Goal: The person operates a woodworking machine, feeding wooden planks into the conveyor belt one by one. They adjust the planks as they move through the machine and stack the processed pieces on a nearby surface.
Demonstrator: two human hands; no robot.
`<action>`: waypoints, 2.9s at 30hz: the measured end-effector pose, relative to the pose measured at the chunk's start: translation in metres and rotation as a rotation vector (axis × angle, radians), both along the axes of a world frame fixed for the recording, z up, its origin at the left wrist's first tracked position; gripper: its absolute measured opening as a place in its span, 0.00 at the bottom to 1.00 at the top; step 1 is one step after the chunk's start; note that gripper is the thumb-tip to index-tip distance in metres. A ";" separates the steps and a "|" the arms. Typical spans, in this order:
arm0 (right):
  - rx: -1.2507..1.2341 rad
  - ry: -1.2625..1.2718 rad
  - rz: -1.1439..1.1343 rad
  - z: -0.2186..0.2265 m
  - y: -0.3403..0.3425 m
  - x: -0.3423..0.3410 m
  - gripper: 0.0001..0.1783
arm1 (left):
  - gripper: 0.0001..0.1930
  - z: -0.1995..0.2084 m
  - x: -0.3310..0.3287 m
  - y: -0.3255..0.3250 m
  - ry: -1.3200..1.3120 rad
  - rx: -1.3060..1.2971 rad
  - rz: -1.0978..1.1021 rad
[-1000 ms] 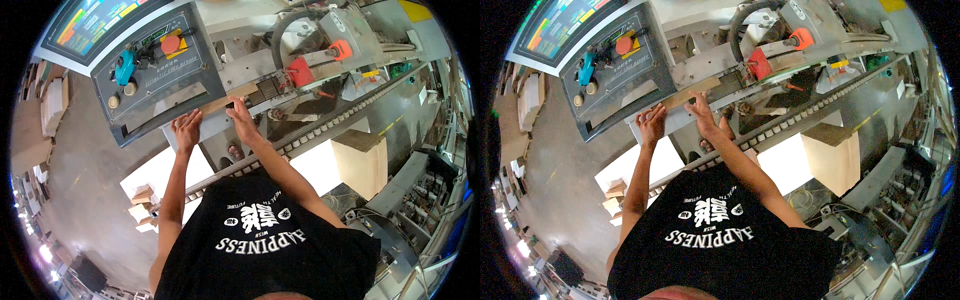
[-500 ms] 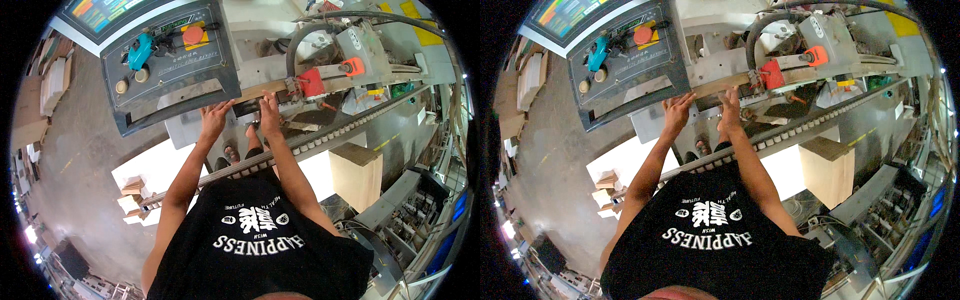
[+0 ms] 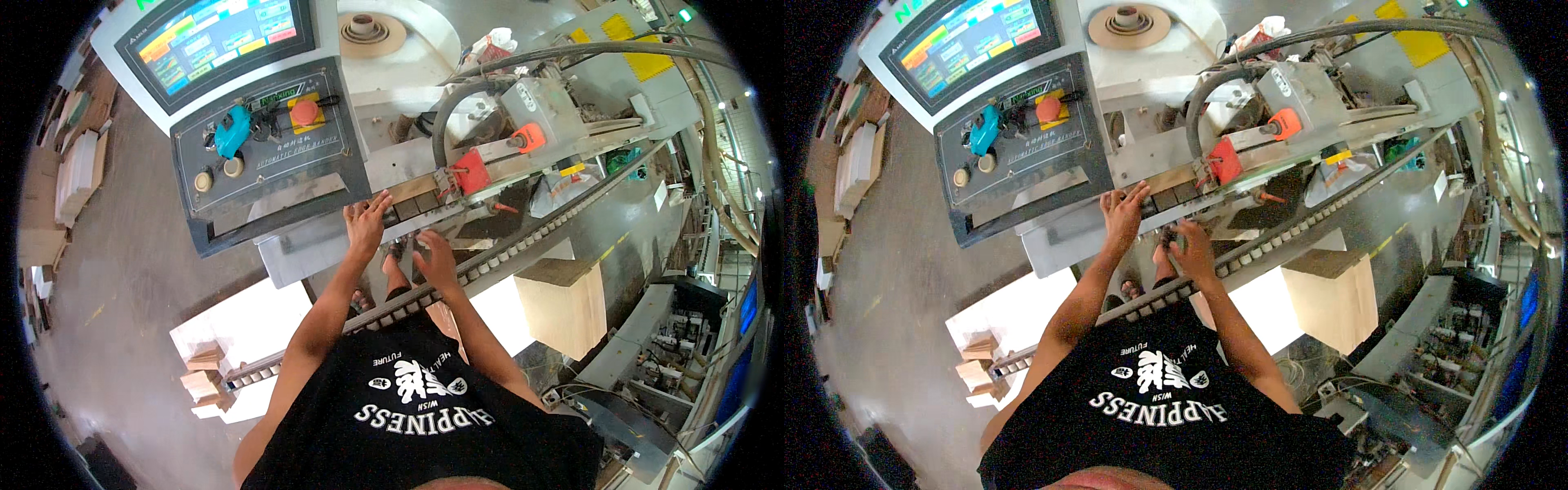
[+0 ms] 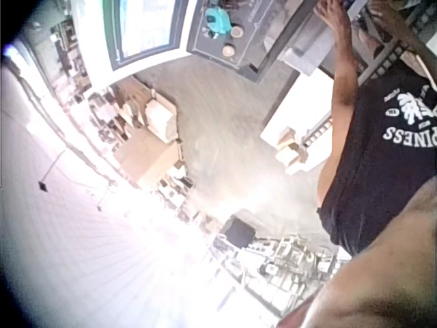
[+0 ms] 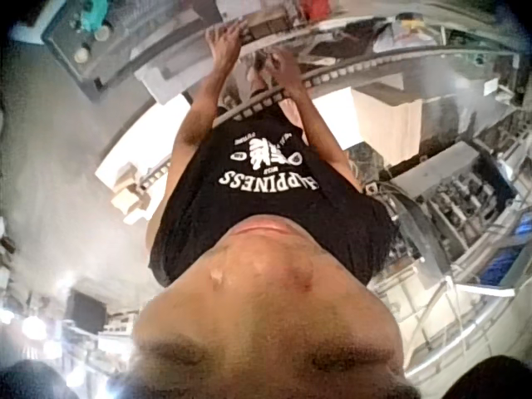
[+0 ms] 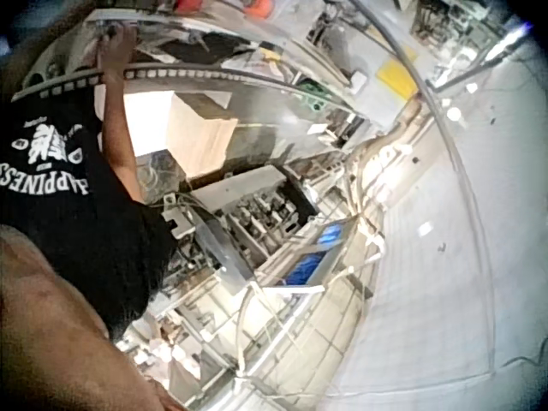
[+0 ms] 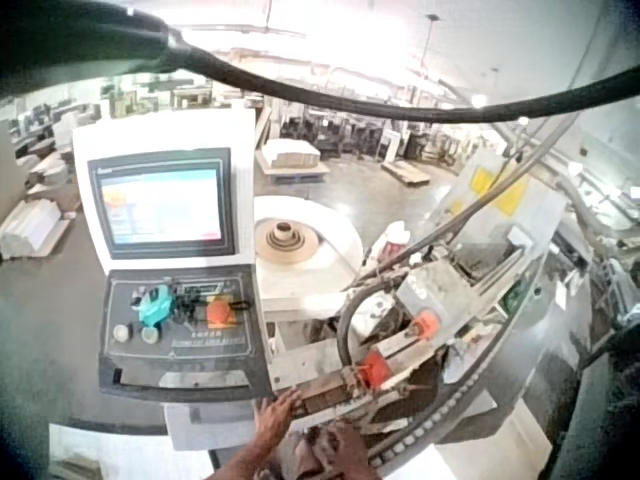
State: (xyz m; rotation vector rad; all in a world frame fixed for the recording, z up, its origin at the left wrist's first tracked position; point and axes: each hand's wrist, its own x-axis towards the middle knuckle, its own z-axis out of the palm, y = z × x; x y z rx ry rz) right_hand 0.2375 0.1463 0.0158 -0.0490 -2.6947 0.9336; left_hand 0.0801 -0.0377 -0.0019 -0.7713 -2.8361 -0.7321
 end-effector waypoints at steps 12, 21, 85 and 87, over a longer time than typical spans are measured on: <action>0.065 -0.242 -0.177 0.004 0.005 0.053 0.17 | 0.14 -0.002 -0.030 0.066 0.170 0.055 0.003; -0.014 -0.210 -0.234 -0.019 0.015 0.065 0.21 | 0.11 -0.020 0.021 -0.064 0.015 0.418 0.036; -0.616 -0.735 -0.190 -0.026 0.595 0.391 0.55 | 0.42 -0.091 0.462 0.270 -1.405 0.517 -0.193; -0.572 -0.779 -0.178 -0.012 0.587 0.402 0.55 | 0.45 -0.109 0.475 0.295 -1.502 0.664 -0.119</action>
